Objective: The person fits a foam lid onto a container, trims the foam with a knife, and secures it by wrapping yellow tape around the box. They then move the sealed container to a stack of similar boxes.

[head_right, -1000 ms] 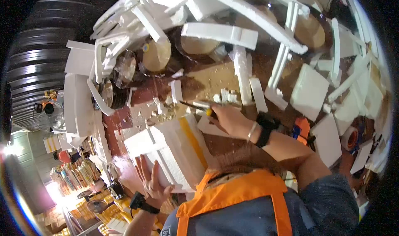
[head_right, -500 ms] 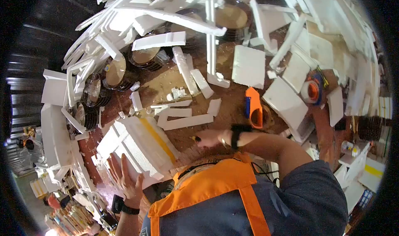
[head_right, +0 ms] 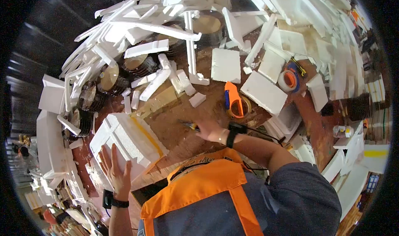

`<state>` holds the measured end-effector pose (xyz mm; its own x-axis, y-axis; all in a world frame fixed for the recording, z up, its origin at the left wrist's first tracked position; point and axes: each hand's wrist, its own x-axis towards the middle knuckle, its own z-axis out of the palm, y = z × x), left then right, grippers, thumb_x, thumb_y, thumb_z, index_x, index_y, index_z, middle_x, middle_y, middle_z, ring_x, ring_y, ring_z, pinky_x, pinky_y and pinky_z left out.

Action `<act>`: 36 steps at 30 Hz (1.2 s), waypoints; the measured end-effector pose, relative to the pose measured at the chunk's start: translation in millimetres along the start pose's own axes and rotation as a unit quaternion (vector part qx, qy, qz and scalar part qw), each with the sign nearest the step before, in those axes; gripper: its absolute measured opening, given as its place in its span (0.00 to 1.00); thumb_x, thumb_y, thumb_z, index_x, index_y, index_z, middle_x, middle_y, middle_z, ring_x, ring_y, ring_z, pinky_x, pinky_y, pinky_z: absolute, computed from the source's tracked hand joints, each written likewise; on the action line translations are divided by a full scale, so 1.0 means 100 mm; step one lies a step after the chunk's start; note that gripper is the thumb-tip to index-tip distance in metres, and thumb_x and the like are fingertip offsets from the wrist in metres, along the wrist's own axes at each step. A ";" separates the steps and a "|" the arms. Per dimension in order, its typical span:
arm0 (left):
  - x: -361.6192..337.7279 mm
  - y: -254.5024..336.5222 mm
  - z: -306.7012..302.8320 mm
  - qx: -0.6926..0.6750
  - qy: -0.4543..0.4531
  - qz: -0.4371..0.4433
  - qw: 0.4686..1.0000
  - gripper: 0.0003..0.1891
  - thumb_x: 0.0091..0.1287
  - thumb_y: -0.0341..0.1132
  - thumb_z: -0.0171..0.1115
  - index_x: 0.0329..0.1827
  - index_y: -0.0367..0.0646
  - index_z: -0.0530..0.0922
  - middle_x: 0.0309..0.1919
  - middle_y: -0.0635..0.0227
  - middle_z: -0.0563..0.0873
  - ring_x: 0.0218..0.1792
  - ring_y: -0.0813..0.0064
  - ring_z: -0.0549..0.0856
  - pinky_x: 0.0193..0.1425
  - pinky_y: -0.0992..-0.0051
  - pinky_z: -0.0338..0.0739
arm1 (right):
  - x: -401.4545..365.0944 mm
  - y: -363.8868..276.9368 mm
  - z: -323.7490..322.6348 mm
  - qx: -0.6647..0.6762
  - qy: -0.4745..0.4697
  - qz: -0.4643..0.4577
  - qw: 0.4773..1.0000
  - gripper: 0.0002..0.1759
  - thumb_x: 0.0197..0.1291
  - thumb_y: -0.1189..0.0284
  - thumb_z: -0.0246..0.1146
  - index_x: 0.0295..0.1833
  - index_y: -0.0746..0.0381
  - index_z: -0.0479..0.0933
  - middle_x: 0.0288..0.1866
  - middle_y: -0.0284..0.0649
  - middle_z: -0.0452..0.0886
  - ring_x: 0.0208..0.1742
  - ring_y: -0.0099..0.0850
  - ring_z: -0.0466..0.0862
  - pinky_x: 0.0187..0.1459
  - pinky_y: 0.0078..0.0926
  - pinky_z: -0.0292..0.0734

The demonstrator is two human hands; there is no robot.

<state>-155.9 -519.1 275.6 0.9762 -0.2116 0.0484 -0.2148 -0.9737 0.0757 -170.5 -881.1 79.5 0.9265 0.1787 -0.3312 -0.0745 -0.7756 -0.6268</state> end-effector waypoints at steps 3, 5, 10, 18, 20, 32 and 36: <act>0.00 0.01 -0.01 -0.051 0.010 -0.003 0.999 0.42 0.57 0.47 0.72 0.78 0.58 0.67 0.81 0.53 0.56 0.81 0.45 0.51 0.81 0.47 0.42 | -0.28 0.24 -0.01 -0.033 0.141 -0.076 0.987 0.31 0.61 0.66 0.68 0.68 0.64 0.69 0.56 0.55 0.77 0.57 0.53 0.78 0.57 0.48 0.75; -0.01 0.01 0.01 -0.051 0.022 -0.003 0.998 0.42 0.56 0.48 0.73 0.77 0.58 0.68 0.80 0.52 0.56 0.81 0.45 0.51 0.81 0.47 0.42 | -0.44 -0.08 -0.51 -0.079 0.236 -0.066 0.966 0.25 0.61 0.67 0.67 0.61 0.62 0.71 0.49 0.51 0.75 0.52 0.51 0.77 0.52 0.48 0.74; -0.01 0.03 -0.03 -0.034 0.013 -0.018 0.999 0.40 0.61 0.50 0.70 0.78 0.60 0.67 0.82 0.54 0.54 0.82 0.48 0.50 0.82 0.49 0.42 | -0.62 0.23 -0.85 -0.133 0.246 0.185 0.942 0.30 0.59 0.65 0.69 0.63 0.62 0.68 0.47 0.53 0.80 0.51 0.53 0.81 0.50 0.48 0.78; -0.01 -0.13 0.02 -0.135 0.056 -0.002 0.989 0.36 0.58 0.56 0.74 0.71 0.60 0.76 0.78 0.49 0.61 0.79 0.38 0.52 0.80 0.42 0.42 | -0.67 0.46 -0.89 -0.160 0.366 0.018 0.917 0.27 0.56 0.77 0.67 0.62 0.63 0.71 0.41 0.53 0.83 0.38 0.49 0.86 0.40 0.42 0.80; -0.02 -0.21 0.01 -0.172 0.053 -0.001 0.984 0.35 0.56 0.54 0.76 0.69 0.59 0.78 0.78 0.49 0.62 0.79 0.38 0.53 0.80 0.41 0.42 | -1.00 0.07 -1.27 0.094 0.276 0.075 0.954 0.25 0.56 0.81 0.66 0.61 0.63 0.74 0.36 0.45 0.83 0.37 0.36 0.86 0.40 0.31 0.78; -0.31 -0.10 -0.42 -0.249 0.242 -0.005 0.938 0.24 0.62 0.42 0.75 0.59 0.44 0.83 0.66 0.54 0.78 0.70 0.50 0.72 0.72 0.52 0.66 | -0.44 -1.94 -1.51 0.461 0.076 -0.206 0.860 0.40 0.56 0.65 0.75 0.71 0.64 0.66 0.58 0.37 0.78 0.61 0.29 0.77 0.65 0.26 0.69; -0.46 -0.16 -0.74 -0.523 0.135 -0.026 0.841 0.19 0.74 0.47 0.60 0.45 0.37 0.83 0.41 0.65 0.87 0.47 0.71 0.83 0.51 0.72 0.75 | -0.39 -2.52 -1.39 0.401 0.033 -0.234 0.885 0.47 0.47 0.64 0.82 0.70 0.66 0.67 0.58 0.39 0.78 0.62 0.29 0.77 0.67 0.28 0.68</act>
<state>-199.7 -487.9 345.9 0.9729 -0.0062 0.2313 -0.2192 -0.3448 0.9127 -136.9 -777.1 348.3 0.9426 0.3107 0.1221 0.1093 0.0584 -0.9923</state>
